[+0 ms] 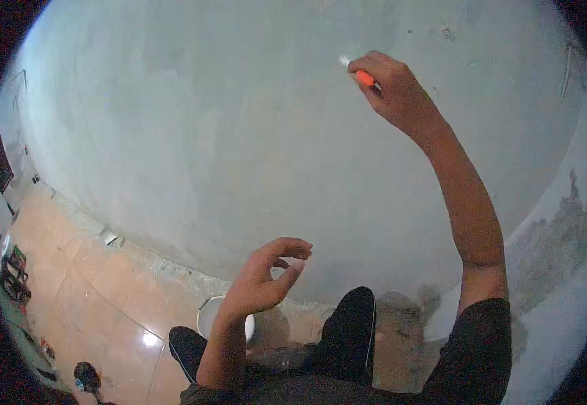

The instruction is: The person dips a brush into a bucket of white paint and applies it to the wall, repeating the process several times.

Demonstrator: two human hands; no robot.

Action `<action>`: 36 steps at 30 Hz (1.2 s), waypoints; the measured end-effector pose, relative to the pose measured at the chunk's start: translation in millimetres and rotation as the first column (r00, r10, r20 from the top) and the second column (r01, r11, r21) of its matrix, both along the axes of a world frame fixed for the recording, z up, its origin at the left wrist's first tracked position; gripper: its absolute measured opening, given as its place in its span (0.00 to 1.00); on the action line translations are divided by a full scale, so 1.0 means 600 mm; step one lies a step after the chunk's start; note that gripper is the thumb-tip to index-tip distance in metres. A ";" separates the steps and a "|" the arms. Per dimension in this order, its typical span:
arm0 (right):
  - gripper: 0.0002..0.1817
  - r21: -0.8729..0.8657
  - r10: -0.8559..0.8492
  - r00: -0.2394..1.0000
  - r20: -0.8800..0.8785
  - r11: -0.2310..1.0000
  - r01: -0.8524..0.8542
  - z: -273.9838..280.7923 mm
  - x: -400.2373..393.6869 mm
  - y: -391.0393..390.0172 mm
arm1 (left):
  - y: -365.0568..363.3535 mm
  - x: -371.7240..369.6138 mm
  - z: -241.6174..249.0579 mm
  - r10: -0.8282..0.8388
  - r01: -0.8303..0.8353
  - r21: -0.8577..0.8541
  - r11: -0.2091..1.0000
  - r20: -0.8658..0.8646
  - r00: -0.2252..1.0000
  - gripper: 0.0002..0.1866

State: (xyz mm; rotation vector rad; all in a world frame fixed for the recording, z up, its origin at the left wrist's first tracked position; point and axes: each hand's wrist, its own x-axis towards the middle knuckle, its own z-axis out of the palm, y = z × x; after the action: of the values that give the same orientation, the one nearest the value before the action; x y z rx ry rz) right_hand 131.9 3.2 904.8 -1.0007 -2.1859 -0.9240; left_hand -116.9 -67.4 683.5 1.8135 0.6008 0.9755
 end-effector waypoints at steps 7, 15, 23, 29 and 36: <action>0.13 0.305 -0.388 0.769 0.508 0.916 0.261 -0.262 0.023 0.043 | -0.004 0.003 -0.034 -0.033 0.034 -0.050 0.998 0.018 0.999 0.12; 0.06 -0.163 -0.033 0.865 0.501 0.978 0.132 -0.561 0.029 0.020 | -0.005 -0.012 -0.042 0.004 -0.008 -0.071 0.997 -0.055 0.998 0.12; 0.08 -0.293 0.043 0.998 -0.044 0.955 -0.054 -0.215 0.035 0.071 | 0.003 -0.004 -0.033 -0.007 0.004 -0.042 0.999 -0.062 0.998 0.12; 0.08 0.159 -0.076 0.997 -0.012 0.984 0.077 -0.075 0.003 0.031 | -0.014 0.004 -0.019 -0.048 0.045 -0.056 0.997 -0.047 0.998 0.12; 0.11 0.405 -0.413 0.752 0.513 0.890 0.212 -0.441 0.011 0.056 | -0.011 0.001 -0.048 -0.044 0.038 -0.092 0.995 -0.073 0.996 0.13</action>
State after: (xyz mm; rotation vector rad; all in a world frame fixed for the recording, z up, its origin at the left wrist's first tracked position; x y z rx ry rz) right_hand 138.4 36.8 640.4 -1.0314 -2.2434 -1.9145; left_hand -116.3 -74.3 654.5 1.7809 0.6415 0.8427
